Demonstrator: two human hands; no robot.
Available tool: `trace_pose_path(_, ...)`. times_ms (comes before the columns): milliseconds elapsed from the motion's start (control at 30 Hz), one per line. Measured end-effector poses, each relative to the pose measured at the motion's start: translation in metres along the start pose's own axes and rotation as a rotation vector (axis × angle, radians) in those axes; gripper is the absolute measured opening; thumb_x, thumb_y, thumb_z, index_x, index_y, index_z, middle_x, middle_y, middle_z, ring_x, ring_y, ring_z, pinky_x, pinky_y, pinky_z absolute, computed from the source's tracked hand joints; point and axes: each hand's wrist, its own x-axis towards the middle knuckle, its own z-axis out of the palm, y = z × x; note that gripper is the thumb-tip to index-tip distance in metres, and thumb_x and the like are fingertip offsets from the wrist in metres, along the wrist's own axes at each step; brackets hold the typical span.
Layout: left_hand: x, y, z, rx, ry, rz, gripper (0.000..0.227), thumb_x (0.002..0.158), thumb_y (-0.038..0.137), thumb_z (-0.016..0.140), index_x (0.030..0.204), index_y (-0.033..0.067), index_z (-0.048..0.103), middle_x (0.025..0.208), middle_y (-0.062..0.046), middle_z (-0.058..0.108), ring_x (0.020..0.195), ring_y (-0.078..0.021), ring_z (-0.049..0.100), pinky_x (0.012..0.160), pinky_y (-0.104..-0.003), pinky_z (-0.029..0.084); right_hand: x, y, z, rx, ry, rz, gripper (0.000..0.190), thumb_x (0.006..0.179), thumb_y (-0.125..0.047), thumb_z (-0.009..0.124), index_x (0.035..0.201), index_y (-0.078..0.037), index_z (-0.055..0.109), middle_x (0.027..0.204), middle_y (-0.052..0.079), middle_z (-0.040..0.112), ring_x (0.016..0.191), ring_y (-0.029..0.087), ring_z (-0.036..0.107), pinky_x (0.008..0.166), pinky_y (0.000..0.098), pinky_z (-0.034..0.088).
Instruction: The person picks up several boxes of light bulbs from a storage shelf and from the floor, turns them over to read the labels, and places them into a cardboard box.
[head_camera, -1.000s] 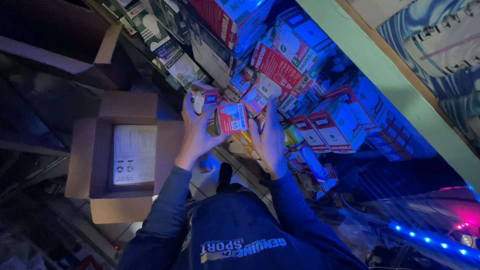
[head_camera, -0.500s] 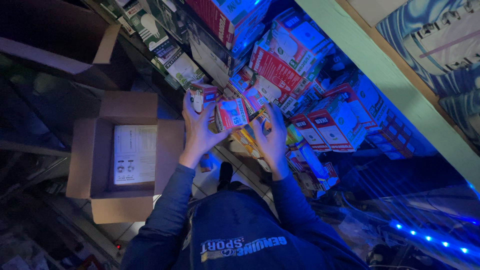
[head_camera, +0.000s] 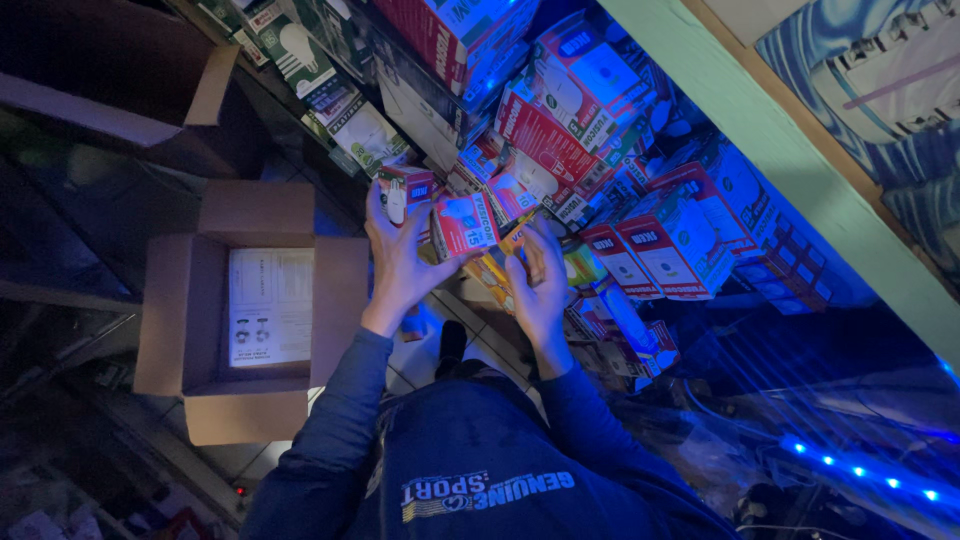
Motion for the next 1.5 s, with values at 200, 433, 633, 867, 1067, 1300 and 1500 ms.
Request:
trace_pose_path(200,-0.009,-0.018,0.005,-0.004,-0.002,-0.025,0.087,0.061,0.042,0.097,0.134,0.0115,0.063,0.162,-0.034,0.013,0.148,-0.0547,0.025,0.120,-0.057,0.031,-0.014,-0.020,0.004,-0.129,0.009,-0.069,0.041,0.097,0.009,0.062,0.136,-0.001,0.057,0.151,0.012,0.046,0.141,0.022,0.051,0.117,0.0373,0.046)
trace_pose_path(433,-0.032,-0.033,-0.020,-0.145,-0.040,0.006,0.084,0.060,0.040,0.096,0.133,0.0111,0.064,0.165,-0.033,0.012,0.154,-0.0499,0.022,0.126,-0.056,0.026,-0.018,-0.065,0.010,-0.387,-0.205,-0.077,0.061,0.086,-0.013,0.077,0.142,-0.002,0.055,0.147,0.013,0.054,0.134,0.023,0.058,0.106,0.0350,0.053)
trace_pose_path(633,-0.056,-0.017,-0.042,-0.241,-0.147,0.089,0.086,0.059,0.043,0.097,0.131,0.0094,0.064,0.165,-0.032,0.014,0.154,-0.0510,0.022,0.126,-0.054,0.027,-0.016,-0.102,0.021,-0.261,-0.519,-0.030,0.101,0.082,-0.019,0.085,0.161,0.001,0.025,0.160,0.020,0.042,0.150,0.033,0.041,0.123,0.0448,0.030)
trace_pose_path(867,-0.083,-0.015,-0.053,-0.517,-0.157,-0.013,0.086,0.071,0.057,0.085,0.141,0.0125,0.062,0.168,-0.026,0.016,0.158,-0.0447,0.025,0.128,-0.052,0.028,-0.023,-0.090,0.013,-0.185,-0.531,0.064,0.103,0.073,-0.025,0.090,0.157,-0.001,0.035,0.152,0.016,0.050,0.143,0.025,0.048,0.119,0.0411,0.039)
trace_pose_path(1067,-0.108,-0.026,-0.068,-0.575,-0.173,-0.069,0.081,0.076,0.057,0.081,0.143,0.0153,0.063,0.169,-0.024,0.018,0.162,-0.0424,0.022,0.130,-0.051,0.025,-0.062,-0.071,0.037,0.101,-0.376,0.120,0.102,0.079,-0.032,0.089,0.157,-0.002,0.031,0.151,0.014,0.048,0.141,0.022,0.049,0.119,0.0390,0.041)
trace_pose_path(1300,-0.131,-0.030,-0.066,-0.437,-0.384,0.015,0.090,0.062,0.044,0.095,0.138,0.0091,0.063,0.166,-0.030,0.012,0.156,-0.0468,0.017,0.125,-0.054,0.022,-0.106,-0.064,0.046,0.269,-0.196,0.223,0.100,0.082,-0.035,0.086,0.157,-0.001,0.030,0.145,0.013,0.050,0.136,0.021,0.053,0.117,0.0382,0.044)
trace_pose_path(1500,-0.153,-0.041,-0.052,-0.556,-0.446,-0.037,0.082,0.067,0.040,0.092,0.137,0.0077,0.062,0.166,-0.026,0.021,0.156,-0.0412,0.026,0.126,-0.050,0.027,-0.130,-0.072,0.042,0.208,-0.277,0.334,0.115,0.082,-0.033,0.085,0.166,-0.002,0.013,0.159,0.015,0.040,0.148,0.023,0.041,0.124,0.0398,0.033)
